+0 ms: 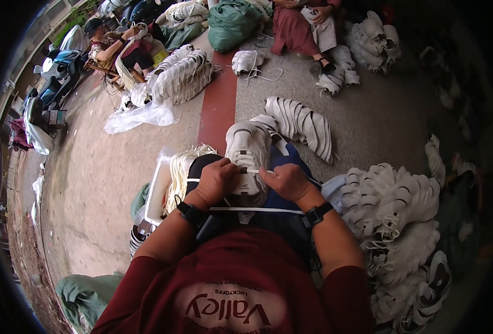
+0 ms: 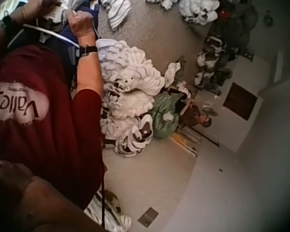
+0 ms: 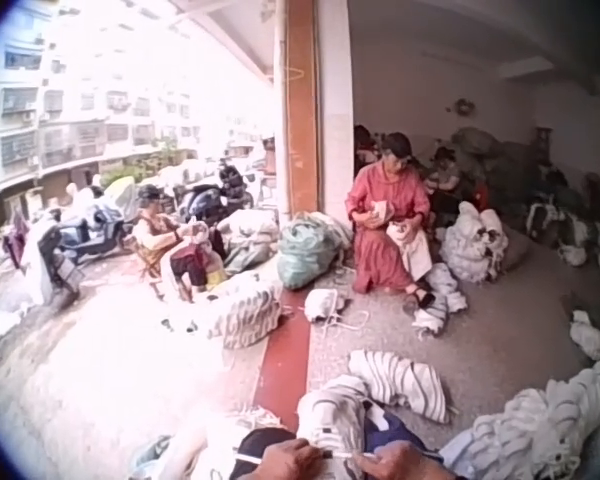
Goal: Lacing a white shoe upper as part of a manufacturing process.
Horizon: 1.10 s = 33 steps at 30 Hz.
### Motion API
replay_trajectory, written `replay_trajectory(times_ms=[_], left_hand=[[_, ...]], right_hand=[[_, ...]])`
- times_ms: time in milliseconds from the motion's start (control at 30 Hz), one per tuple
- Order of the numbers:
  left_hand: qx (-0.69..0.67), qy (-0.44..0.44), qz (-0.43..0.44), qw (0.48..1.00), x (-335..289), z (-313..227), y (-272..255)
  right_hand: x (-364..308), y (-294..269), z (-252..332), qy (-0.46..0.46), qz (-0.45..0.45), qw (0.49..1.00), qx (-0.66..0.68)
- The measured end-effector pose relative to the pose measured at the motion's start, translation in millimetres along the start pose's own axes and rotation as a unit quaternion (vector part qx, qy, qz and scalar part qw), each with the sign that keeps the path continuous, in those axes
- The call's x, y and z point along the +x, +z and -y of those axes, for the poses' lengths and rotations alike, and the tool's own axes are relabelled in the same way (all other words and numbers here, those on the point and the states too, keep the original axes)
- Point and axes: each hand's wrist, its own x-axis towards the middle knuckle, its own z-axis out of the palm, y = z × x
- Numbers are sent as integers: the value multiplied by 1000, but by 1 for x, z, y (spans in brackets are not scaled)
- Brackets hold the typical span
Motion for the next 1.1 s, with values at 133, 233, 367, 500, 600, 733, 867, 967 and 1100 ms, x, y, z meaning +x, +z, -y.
replay_trajectory(times_ms=[133,233,367,500,600,733,867,967,1100], left_hand=[[-54,-84,-18,995,-14,-15,-13],[-93,-175,-11,980,-25,-16,-21],[-69,-69,-19,995,-19,-2,-47],[-124,-113,-4,986,-19,25,-37],[-220,-170,12,960,-41,55,-33],[-338,-219,-48,914,-92,99,-42],[-332,-305,-103,887,-153,141,-72],[-324,-378,-113,860,-197,166,-102],[-323,-424,-126,837,-256,196,-128]], right_hand=[[-7,-4,1,10,39,999,25],[-4,0,-3,18,55,998,19],[2,-3,0,70,53,996,18],[-2,-5,-1,114,54,991,37],[-22,-19,-10,164,27,981,99],[-76,-44,-30,309,-18,939,153],[-139,-74,-59,469,-35,862,189],[-192,-98,-78,495,-39,857,141],[-241,-124,-85,511,-27,856,72]])
